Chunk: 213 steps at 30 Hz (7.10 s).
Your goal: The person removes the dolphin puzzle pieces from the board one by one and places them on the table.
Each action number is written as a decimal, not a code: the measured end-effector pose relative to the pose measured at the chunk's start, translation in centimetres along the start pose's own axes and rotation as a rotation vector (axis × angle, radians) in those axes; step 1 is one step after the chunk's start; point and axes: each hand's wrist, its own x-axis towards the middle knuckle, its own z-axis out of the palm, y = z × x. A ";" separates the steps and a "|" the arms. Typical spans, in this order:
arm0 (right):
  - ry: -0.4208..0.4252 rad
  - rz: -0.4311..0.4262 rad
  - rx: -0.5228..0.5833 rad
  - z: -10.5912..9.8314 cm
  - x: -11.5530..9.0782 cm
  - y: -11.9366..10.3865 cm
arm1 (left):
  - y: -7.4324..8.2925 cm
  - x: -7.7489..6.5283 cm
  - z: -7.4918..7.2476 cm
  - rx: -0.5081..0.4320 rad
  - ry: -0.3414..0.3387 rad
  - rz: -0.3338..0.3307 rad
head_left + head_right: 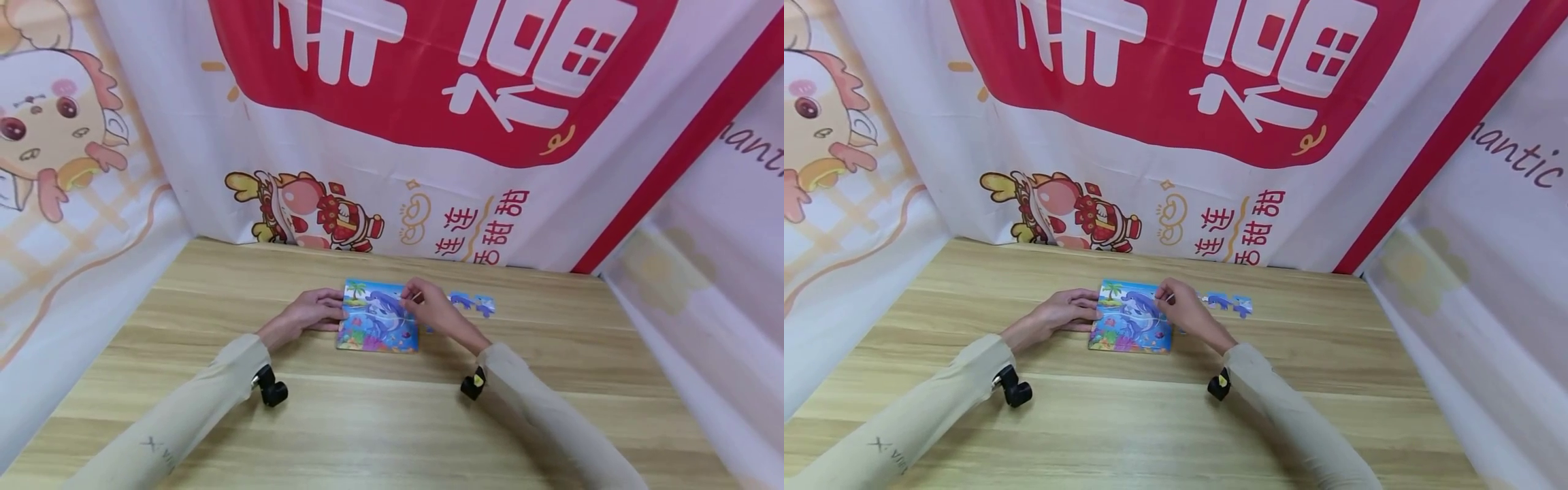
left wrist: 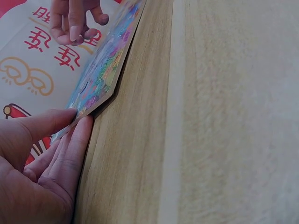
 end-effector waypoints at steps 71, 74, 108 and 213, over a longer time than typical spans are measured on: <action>0.008 -0.066 0.162 3.2 1.2 0.9 | -0.2 0.2 -0.3 -0.012 -0.006 0.005; -0.009 -0.040 0.227 3.0 1.2 0.9 | -0.2 0.1 -0.3 -0.016 -0.009 0.005; -0.067 0.110 0.499 -2.0 -0.6 2.8 | -0.7 0.1 0.1 -0.002 0.000 -0.006; 0.103 0.047 -0.010 -3.9 -2.5 3.3 | -0.4 -0.1 -0.3 0.013 0.003 0.026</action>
